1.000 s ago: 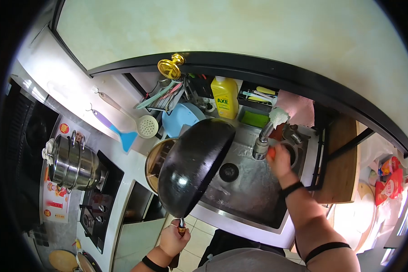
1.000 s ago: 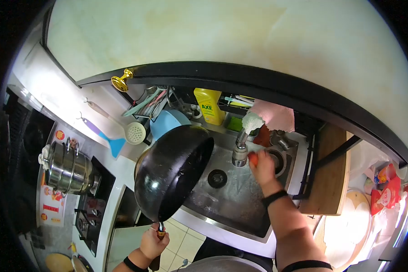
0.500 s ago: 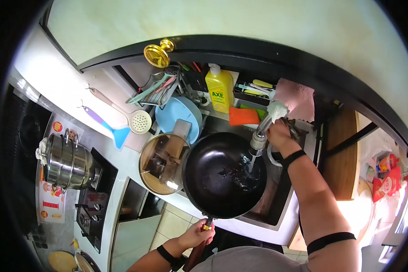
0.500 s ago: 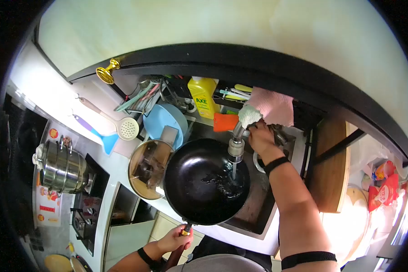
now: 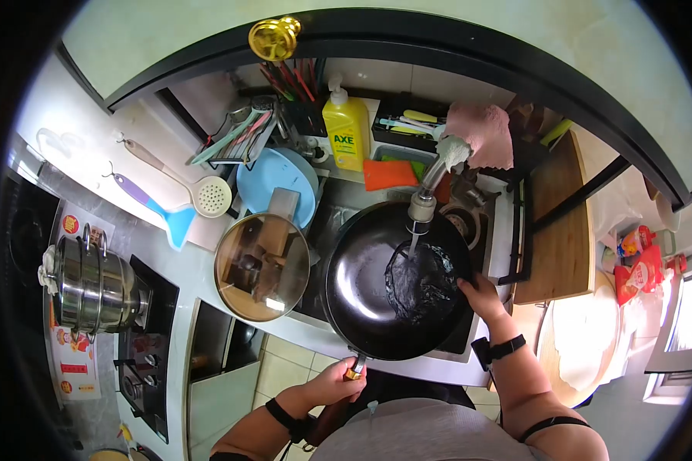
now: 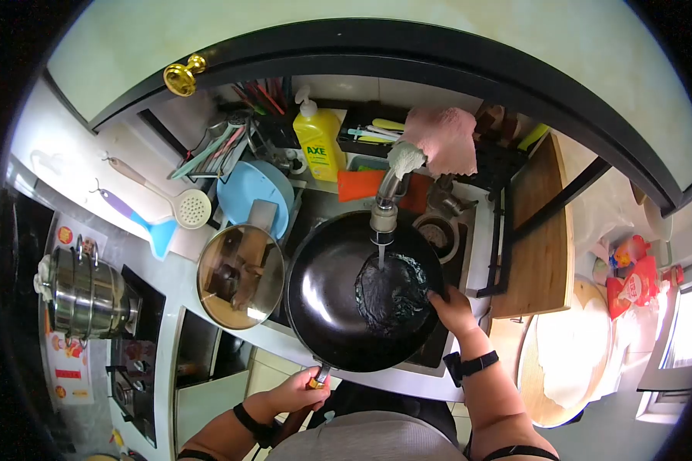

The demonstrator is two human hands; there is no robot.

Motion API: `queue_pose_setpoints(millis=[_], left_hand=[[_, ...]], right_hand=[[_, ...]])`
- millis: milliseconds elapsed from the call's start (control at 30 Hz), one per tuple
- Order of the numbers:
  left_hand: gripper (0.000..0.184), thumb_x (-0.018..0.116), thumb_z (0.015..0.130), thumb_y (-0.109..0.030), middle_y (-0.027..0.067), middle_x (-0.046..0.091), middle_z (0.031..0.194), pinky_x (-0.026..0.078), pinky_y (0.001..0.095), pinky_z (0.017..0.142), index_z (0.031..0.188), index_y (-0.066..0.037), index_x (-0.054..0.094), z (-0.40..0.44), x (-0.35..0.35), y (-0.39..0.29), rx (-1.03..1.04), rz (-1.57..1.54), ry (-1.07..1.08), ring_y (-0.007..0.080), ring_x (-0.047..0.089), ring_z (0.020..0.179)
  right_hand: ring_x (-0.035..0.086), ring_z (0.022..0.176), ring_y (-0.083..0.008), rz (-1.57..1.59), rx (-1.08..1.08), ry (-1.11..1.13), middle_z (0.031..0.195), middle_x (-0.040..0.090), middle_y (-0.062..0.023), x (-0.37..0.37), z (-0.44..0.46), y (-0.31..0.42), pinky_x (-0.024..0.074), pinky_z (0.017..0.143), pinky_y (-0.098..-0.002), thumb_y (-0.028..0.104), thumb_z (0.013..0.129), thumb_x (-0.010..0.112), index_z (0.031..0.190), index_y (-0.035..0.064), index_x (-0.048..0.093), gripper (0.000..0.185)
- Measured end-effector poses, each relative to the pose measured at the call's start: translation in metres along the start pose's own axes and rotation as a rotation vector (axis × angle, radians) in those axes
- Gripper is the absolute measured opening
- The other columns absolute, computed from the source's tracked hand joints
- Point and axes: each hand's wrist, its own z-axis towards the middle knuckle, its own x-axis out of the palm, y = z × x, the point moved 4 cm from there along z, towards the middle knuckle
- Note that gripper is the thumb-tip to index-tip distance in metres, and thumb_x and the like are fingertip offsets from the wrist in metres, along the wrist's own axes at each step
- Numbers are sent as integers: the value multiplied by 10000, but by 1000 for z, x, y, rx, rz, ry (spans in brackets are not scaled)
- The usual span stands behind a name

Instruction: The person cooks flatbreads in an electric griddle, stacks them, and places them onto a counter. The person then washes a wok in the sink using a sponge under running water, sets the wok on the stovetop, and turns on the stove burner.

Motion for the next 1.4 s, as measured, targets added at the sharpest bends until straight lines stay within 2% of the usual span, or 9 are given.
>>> queue_pose_setpoints(millis=[67,233,467,800,933,1000,1267,1333,1400], left_hand=[[130,540,819,-79,22,482,708,410,227,551,882,-52,428,-10,-6,1,9,16,5,99,492,586],[130,530,805,-63,21,481,694,410,227,544,884,-51,428,-12,-26,6,67,-78,24,100,486,568],[110,498,847,-112,27,486,699,406,223,534,896,-46,425,21,-34,6,86,-152,85,95,500,583],[170,535,828,-119,14,497,742,420,228,554,945,-45,435,3,-25,0,-35,-90,145,86,502,616],[270,553,820,-112,9,471,759,416,223,563,1053,-108,417,-21,-18,-6,-175,-599,142,73,451,585],[261,551,822,-103,8,460,743,412,233,551,1044,-134,415,-26,-16,-11,-183,-657,161,69,430,565],[218,546,817,-64,22,468,690,424,254,497,965,-73,386,-23,-16,-21,-75,-188,-196,105,490,533],[216,545,812,-54,26,474,687,428,251,486,951,-62,379,-23,-17,-21,-48,-86,-249,112,509,524],[218,546,800,-34,30,477,656,425,234,466,930,-55,372,-26,-19,-27,3,43,-385,118,524,504]], right_hand=[[550,987,-341,93,-18,8,996,591,-220,1,-8,6,422,838,-356,326,774,577,1057,-33,533,460],[568,900,-387,-236,-66,46,900,595,-258,-8,-4,67,448,787,-394,265,706,580,940,-49,580,392],[564,866,-396,-639,-170,6,848,592,-265,-21,45,86,453,789,-412,346,702,538,855,-46,622,429],[550,943,-383,-411,83,42,946,587,-258,4,4,-2,430,837,-401,331,722,501,890,-30,620,416],[563,916,-387,-191,84,16,921,594,-254,35,1,-20,443,810,-394,315,734,508,917,-30,607,403],[569,921,-365,-115,85,60,925,600,-244,45,8,-11,439,809,-383,308,738,517,929,-32,603,399],[581,917,-258,116,114,274,957,611,-191,88,63,7,431,783,-321,263,761,545,1008,-21,582,378],[586,894,-245,403,-138,-50,972,615,-166,93,80,14,442,743,-307,205,762,553,1011,-13,582,332],[588,819,-206,321,-79,-120,920,617,-104,94,88,25,456,694,-297,177,779,544,979,4,583,267]])
